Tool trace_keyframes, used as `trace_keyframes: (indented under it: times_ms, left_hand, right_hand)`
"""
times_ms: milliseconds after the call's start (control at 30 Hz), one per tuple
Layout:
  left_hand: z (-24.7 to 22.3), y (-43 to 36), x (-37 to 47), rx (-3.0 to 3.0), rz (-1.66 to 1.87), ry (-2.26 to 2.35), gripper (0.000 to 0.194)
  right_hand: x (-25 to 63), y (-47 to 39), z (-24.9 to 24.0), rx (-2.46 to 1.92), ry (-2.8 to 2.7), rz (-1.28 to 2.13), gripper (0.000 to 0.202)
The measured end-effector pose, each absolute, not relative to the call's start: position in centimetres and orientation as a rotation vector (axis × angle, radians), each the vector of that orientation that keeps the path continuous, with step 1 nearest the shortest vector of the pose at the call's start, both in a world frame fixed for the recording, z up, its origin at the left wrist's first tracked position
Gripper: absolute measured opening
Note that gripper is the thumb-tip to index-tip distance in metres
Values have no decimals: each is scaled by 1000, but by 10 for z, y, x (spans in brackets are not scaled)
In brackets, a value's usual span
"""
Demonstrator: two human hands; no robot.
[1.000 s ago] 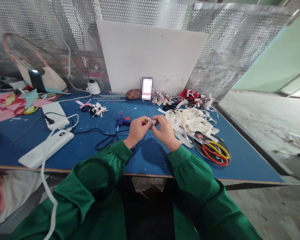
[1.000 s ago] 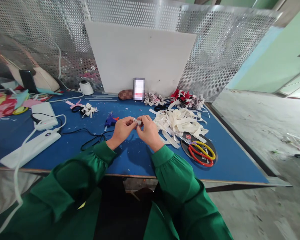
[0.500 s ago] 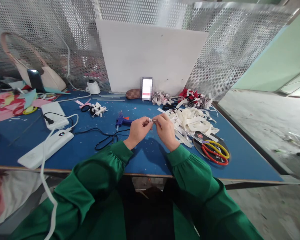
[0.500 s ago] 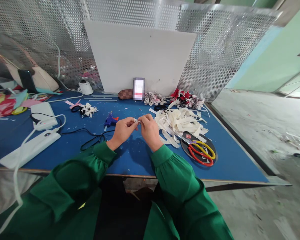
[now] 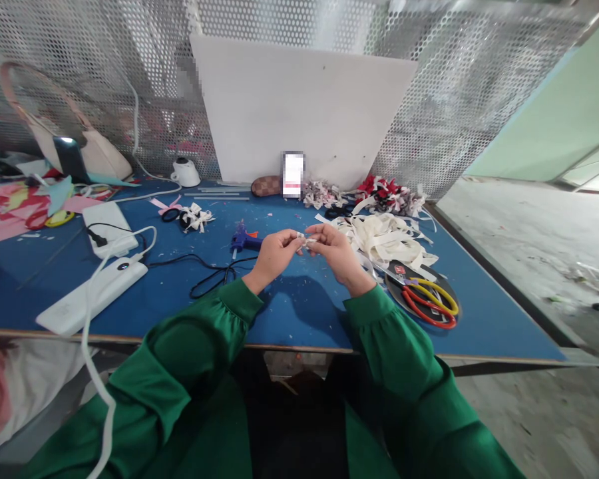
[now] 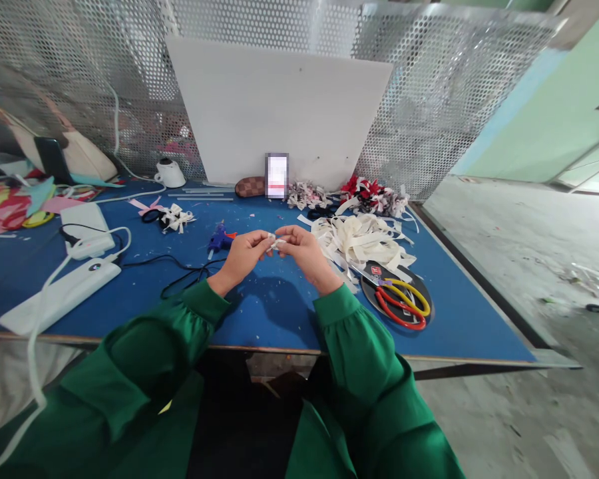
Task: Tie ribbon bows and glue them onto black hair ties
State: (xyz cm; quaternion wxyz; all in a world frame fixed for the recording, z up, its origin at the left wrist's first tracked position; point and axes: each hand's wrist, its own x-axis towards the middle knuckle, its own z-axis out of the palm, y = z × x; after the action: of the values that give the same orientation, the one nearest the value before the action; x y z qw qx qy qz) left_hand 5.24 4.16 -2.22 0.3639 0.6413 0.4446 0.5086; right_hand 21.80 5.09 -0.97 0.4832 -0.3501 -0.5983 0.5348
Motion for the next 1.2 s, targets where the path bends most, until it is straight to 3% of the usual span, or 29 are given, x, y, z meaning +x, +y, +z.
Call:
trace_keyframes:
  times_ms: [167, 300, 633, 900, 1200]
  left_hand:
    - [-21, 40, 52, 1721, 1268, 1087, 29]
    - [-20, 38, 53, 1743, 1267, 1102, 16]
    - [-25, 40, 53, 1835, 1287, 1157, 23]
    - [-17, 33, 53, 2013, 1264, 1264, 40]
    - [-21, 36, 55, 1730, 1336, 1204, 36]
  right_hand:
    - [224, 53, -8, -747, -1112, 1709, 34]
    - [223, 55, -11, -720, -969, 1774, 29]
    - [219, 53, -13, -782, -1018, 1728, 29]
    - [217, 52, -12, -913, -1191, 1435, 29]
    - [215, 50, -11, -941, -1210, 1378, 26]
